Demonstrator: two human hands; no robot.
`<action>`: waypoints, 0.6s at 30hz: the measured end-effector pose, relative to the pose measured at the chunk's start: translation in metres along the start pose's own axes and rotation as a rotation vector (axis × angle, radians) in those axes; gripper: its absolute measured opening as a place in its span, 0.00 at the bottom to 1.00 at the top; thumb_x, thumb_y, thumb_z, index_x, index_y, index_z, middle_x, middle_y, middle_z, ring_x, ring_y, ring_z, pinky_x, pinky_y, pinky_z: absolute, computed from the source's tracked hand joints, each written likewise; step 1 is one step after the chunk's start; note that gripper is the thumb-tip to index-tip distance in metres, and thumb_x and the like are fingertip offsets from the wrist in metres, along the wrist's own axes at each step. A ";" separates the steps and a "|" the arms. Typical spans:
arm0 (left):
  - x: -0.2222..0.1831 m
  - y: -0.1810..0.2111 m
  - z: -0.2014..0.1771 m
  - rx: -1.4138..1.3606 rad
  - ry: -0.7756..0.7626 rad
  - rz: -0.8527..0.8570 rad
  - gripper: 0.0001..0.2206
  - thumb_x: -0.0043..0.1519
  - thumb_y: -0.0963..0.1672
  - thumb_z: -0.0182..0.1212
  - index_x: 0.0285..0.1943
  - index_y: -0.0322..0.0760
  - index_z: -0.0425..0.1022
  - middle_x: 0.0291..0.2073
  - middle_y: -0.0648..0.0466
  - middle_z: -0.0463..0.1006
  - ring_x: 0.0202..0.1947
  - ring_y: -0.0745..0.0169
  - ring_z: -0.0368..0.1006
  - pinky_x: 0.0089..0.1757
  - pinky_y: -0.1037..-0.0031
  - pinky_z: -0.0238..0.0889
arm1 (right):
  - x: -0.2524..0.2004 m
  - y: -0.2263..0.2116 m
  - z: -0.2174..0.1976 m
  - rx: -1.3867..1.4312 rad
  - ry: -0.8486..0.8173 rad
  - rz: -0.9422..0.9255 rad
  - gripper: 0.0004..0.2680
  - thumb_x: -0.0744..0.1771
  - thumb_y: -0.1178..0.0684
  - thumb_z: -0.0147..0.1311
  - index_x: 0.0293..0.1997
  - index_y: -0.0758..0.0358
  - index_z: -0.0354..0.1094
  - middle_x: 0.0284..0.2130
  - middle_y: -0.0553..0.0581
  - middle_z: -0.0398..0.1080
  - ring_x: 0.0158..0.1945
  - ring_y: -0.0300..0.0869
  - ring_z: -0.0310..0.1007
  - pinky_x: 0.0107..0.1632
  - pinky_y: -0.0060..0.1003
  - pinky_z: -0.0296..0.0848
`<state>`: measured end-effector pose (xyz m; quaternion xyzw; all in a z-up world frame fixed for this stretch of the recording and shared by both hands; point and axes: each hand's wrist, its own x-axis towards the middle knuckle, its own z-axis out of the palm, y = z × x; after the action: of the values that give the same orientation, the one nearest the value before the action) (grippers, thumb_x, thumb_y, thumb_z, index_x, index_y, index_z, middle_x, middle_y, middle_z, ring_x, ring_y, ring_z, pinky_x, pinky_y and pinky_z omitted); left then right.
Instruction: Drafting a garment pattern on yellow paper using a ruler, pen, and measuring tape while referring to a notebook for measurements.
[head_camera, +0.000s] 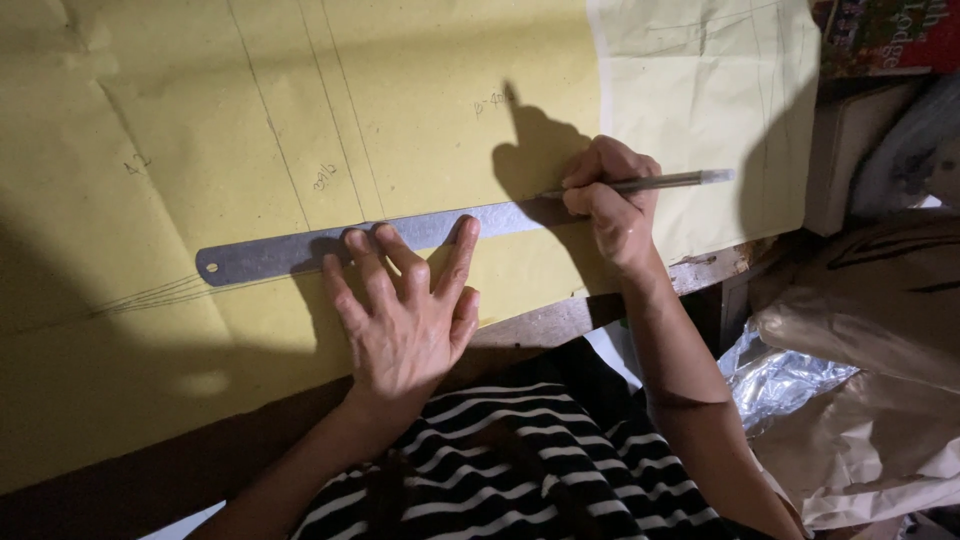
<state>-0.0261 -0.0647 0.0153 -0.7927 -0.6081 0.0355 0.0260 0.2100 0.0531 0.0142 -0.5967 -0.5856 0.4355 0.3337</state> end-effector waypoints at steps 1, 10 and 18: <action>0.000 0.000 0.000 0.003 0.006 0.003 0.34 0.72 0.63 0.42 0.84 0.60 0.40 0.64 0.27 0.62 0.63 0.20 0.64 0.58 0.34 0.56 | 0.000 -0.001 0.000 -0.037 0.006 -0.010 0.04 0.54 0.58 0.50 0.24 0.65 0.65 0.24 0.57 0.70 0.30 0.43 0.67 0.30 0.34 0.60; -0.001 0.001 0.001 0.019 0.010 -0.003 0.33 0.72 0.63 0.39 0.84 0.60 0.40 0.65 0.27 0.61 0.64 0.21 0.63 0.59 0.34 0.56 | 0.000 -0.003 0.001 -0.006 -0.011 -0.035 0.04 0.54 0.59 0.49 0.24 0.66 0.63 0.23 0.60 0.68 0.28 0.44 0.65 0.28 0.34 0.57; -0.002 0.003 0.006 0.027 0.003 -0.015 0.34 0.73 0.64 0.38 0.84 0.59 0.37 0.66 0.27 0.61 0.65 0.21 0.61 0.60 0.34 0.55 | 0.000 -0.006 0.000 -0.058 -0.012 0.006 0.05 0.53 0.56 0.50 0.23 0.65 0.64 0.24 0.57 0.69 0.29 0.43 0.66 0.29 0.34 0.58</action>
<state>-0.0243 -0.0672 0.0092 -0.7876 -0.6136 0.0425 0.0379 0.2070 0.0540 0.0198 -0.6050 -0.5983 0.4231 0.3114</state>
